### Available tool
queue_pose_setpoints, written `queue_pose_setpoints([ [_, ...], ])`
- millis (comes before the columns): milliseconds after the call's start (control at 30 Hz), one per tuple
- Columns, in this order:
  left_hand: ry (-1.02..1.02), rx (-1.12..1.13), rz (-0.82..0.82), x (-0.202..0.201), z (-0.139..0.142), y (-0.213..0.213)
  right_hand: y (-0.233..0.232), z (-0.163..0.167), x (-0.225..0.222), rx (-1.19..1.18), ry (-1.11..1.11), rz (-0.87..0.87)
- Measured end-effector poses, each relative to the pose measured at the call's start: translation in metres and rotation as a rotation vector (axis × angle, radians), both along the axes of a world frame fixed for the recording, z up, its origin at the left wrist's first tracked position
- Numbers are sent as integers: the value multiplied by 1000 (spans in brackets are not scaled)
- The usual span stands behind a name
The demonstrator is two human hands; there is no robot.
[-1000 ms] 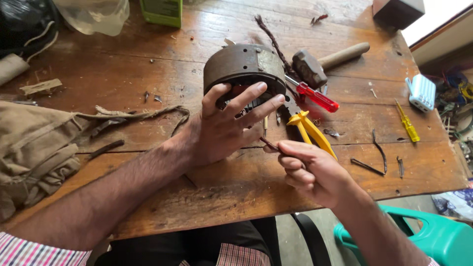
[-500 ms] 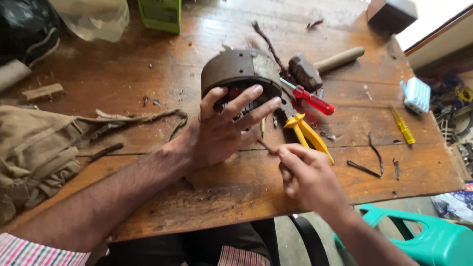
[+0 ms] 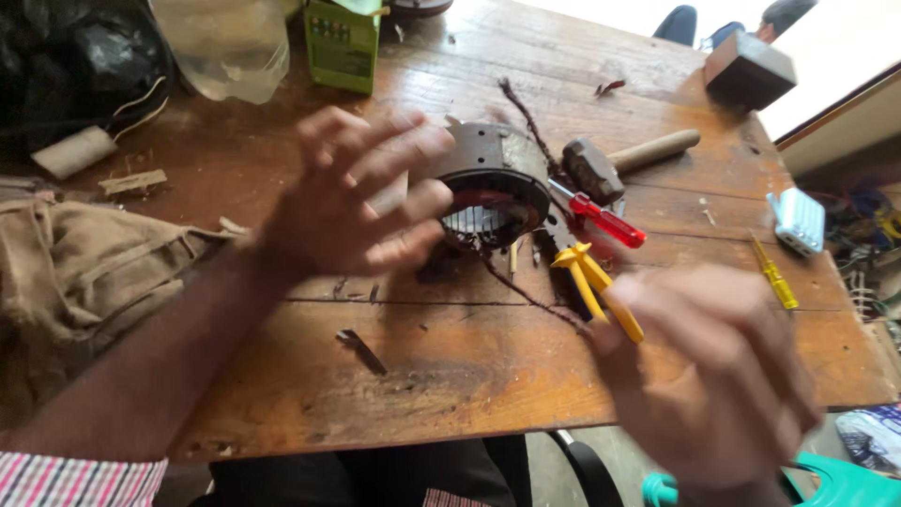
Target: The person holds an electric motor stator on a wooden workbench and uses a small metal rod to pry and pull copper windings out of the stator slots, working around the inside of the housing and setting removed wire pieces on the table.
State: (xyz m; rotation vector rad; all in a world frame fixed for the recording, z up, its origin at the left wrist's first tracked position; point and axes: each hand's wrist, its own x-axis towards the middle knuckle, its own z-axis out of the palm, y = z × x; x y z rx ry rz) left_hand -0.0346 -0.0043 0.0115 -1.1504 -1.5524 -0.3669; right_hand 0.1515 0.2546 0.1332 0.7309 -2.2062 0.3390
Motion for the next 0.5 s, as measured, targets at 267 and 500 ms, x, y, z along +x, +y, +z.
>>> queue_pose_setpoints([
  [267, -239, 38, 114, 1, 7, -12, -31, -60, -100, 332, -265, 141],
  [500, -334, 61, -37, -23, -10, 13, -9, -108, -125, -24, -345, 70],
])
